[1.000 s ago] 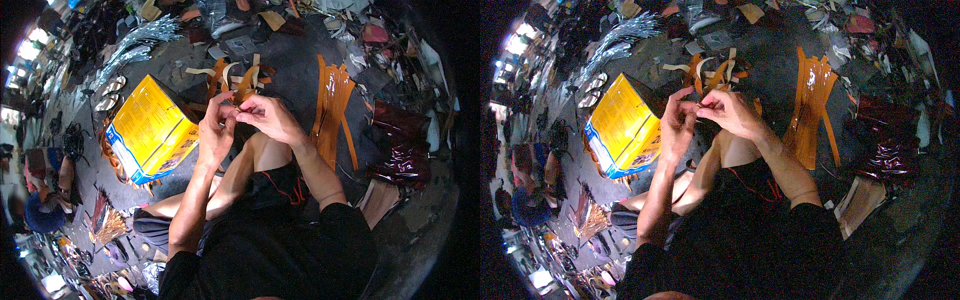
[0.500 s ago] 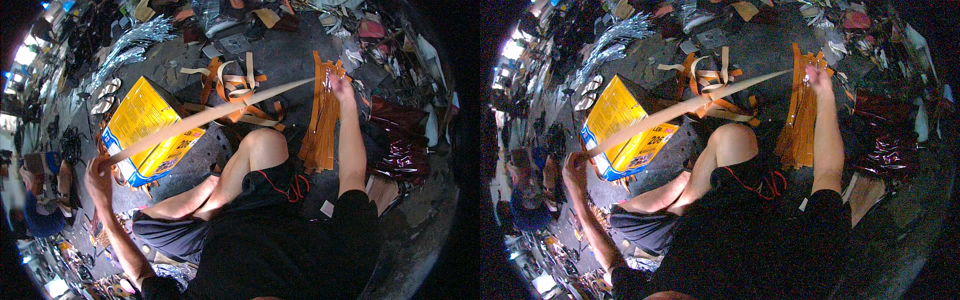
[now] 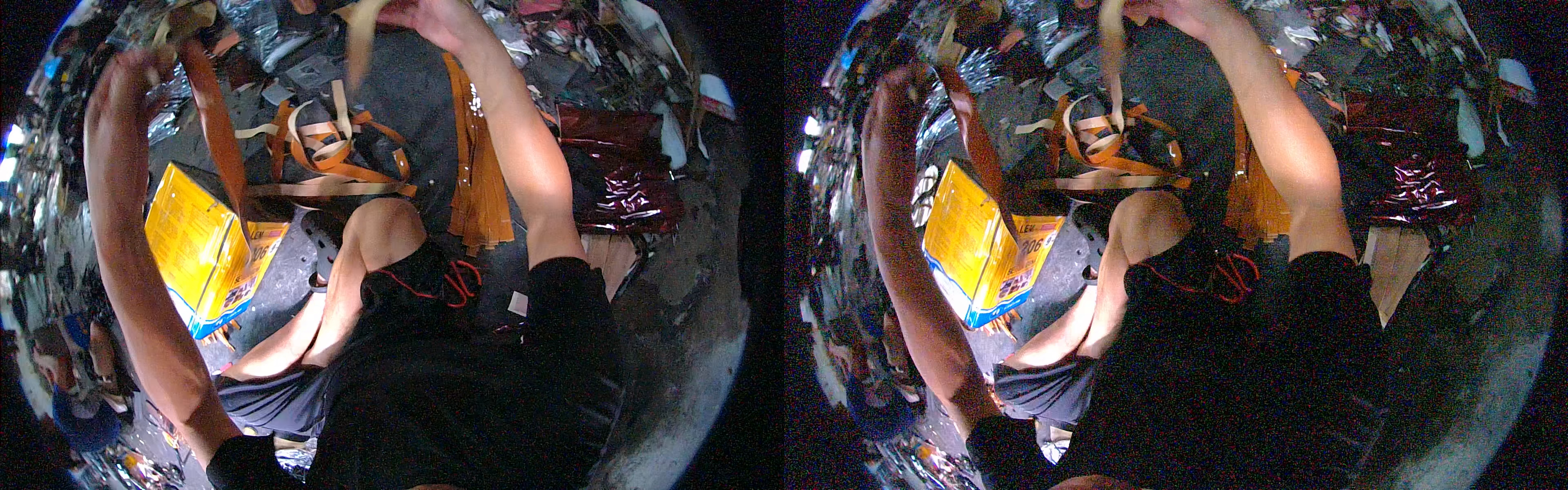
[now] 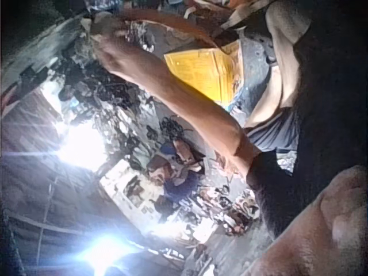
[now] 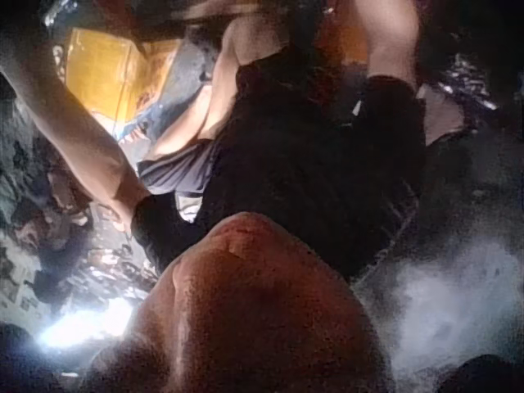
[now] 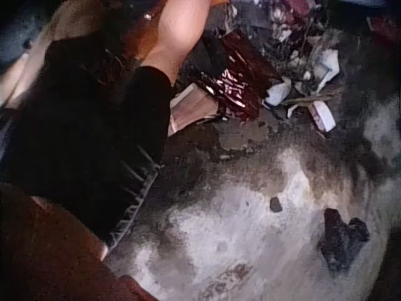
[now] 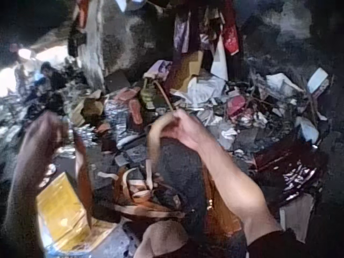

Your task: The person sits on the floor and repeatedly picks up thin orange strips from a pile, folds them, and places them onto a yellow box. The person continues this repetitive folding and stacking process throughout the clip.

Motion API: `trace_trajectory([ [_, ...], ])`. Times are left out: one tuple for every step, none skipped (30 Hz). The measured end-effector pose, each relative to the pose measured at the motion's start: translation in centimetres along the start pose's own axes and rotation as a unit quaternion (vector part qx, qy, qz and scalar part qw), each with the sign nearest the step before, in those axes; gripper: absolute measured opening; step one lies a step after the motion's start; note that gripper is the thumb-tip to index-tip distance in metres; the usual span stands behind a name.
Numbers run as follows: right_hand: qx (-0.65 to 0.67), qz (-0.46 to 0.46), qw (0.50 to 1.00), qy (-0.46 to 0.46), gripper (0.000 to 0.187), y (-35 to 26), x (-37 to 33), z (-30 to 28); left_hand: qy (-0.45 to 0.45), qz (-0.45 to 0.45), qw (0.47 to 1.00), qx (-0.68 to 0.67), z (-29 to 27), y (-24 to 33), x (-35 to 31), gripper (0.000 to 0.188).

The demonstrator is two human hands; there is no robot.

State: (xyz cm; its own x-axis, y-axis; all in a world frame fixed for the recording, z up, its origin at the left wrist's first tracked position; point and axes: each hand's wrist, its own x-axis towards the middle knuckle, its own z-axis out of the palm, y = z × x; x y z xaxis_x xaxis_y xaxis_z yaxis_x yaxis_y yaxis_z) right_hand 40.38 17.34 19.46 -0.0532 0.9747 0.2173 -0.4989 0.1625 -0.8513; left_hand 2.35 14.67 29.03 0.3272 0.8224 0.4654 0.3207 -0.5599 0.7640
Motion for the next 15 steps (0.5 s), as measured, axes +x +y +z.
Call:
trace_trajectory([
  [0.018, -0.007, 0.999, -0.028, 0.034, -1.4, 0.0, 0.6, 0.024, 0.118, 0.992, 0.041, 0.8, -0.7, 2.1, 0.032],
  [0.009, -0.013, 0.999, -0.028, 0.032, -2.0, 0.1, 1.8, 0.04, 0.106, 0.993, -0.019, 0.9, -1.3, 3.5, 0.031],
  [0.002, -0.017, 0.999, -0.028, 0.031, -2.2, -0.1, 2.7, 0.031, 0.091, 0.995, 0.0, 0.3, -3.3, 4.3, 0.031],
  [-0.067, 0.0, 0.997, -0.021, 0.033, -1.8, -0.7, 2.3, 0.022, 0.075, 0.997, 0.019, -0.2, -5.4, 5.2, 0.031],
  [-0.135, 0.018, 0.991, -0.019, 0.035, -1.0, -1.6, 1.4, -0.009, 0.055, 0.991, 0.12, -1.7, -9.2, 5.0, 0.032],
  [-0.206, 0.036, 0.978, -0.005, 0.038, -0.1, -3.1, -0.8, -0.006, 0.016, 0.978, 0.208, -0.9, -10.5, 3.5, 0.034],
  [-0.263, 0.06, 0.962, 0.051, 0.037, 1.1, -4.8, -3.9, -0.01, -0.021, 0.955, 0.295, -0.2, -11.5, 2.0, 0.037],
  [-0.315, 0.081, 0.94, 0.102, 0.036, 2.7, -6.5, -7.5, -0.015, 0.022, 0.947, 0.319, -0.6, -13.1, -0.1, 0.04],
  [-0.396, 0.135, 0.894, 0.16, 0.034, 4.7, -8.7, -11.1, -0.005, -0.011, 0.976, 0.218, 0.2, -13.1, -2.2, 0.036],
  [-0.52, 0.204, 0.81, 0.181, 0.034, 6.8, -11.0, -14.1, 0.012, -0.041, 0.992, 0.117, 0.8, -13.1, -4.3, 0.032],
  [-0.618, 0.325, 0.697, 0.162, 0.032, 9.2, -12.9, -16.5, 0.001, -0.047, 0.99, 0.13, 1.0, -13.1, -6.0, 0.029],
  [-0.703, 0.337, 0.606, 0.157, 0.034, 12.1, -15.2, -18.7, 0.001, -0.051, 0.998, 0.046, 1.5, -13.0, -8.0, 0.028],
  [-0.813, 0.279, 0.5, 0.107, 0.038, 13.6, -16.5, -15.7, 0.002, -0.065, 0.997, 0.03, 1.7, -13.0, -10.2, 0.027],
  [-0.798, 0.323, 0.494, 0.121, 0.042, 14.1, -17.7, -14.6, -0.017, -0.093, 0.994, 0.055, 2.6, -10.7, -11.3, 0.027],
  [-0.797, 0.303, 0.491, 0.179, 0.044, 14.9, -17.8, -15.2, -0.027, -0.107, 0.992, 0.055, 3.2, -9.9, -12.2, 0.026],
])
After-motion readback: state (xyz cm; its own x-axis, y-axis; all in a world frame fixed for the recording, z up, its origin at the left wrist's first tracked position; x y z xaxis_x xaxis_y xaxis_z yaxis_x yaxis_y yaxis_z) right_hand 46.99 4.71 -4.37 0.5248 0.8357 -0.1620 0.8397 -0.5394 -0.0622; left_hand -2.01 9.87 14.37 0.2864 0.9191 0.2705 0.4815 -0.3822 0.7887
